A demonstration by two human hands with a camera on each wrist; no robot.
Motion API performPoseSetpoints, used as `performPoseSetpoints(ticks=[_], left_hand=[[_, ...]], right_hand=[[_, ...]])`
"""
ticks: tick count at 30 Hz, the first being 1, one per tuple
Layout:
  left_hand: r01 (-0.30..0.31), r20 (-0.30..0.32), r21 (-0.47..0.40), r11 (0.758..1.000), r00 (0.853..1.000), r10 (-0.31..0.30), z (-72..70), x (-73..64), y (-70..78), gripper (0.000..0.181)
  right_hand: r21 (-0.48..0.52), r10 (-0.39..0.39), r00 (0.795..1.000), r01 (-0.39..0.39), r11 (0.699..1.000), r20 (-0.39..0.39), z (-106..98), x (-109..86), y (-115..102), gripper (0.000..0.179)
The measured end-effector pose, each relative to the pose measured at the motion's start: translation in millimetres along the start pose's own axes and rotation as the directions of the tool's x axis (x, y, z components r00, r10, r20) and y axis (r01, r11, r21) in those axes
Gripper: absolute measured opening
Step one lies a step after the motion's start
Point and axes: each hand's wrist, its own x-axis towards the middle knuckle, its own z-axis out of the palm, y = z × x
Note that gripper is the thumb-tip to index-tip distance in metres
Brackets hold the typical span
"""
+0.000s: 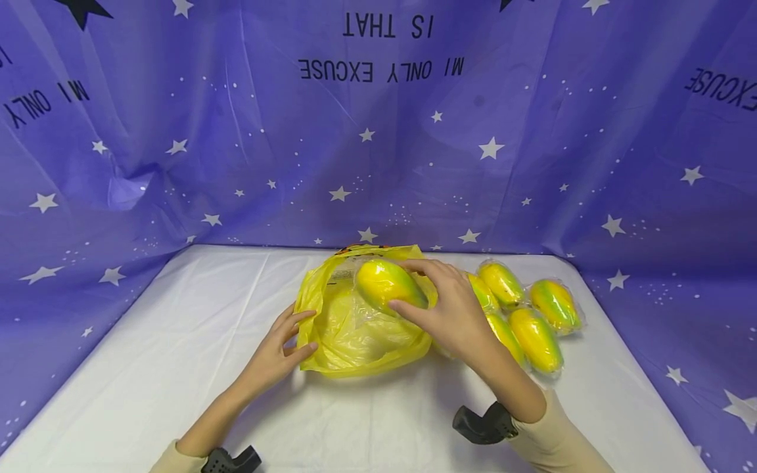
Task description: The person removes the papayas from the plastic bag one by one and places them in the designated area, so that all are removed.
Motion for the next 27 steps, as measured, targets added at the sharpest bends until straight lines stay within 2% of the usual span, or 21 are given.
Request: performPoseSetpoints(ticks=[13,27], left_hand=[[0.038,-0.002,-0.006,0.999,0.999,-0.038,0.1,-0.6,1.9,0.056],[0.023,-0.010,-0.012,1.000,1.000,-0.023,-0.8,-0.8,0.9,0.057]], right_hand=[[0.083,0.085,0.996,-0.084,0.993,-0.002,-9.9,-8.5,15.5,0.057],[-0.003,0.125,0.992,-0.125,0.992,-0.027,-19.7,-21.0,35.4,0.055]])
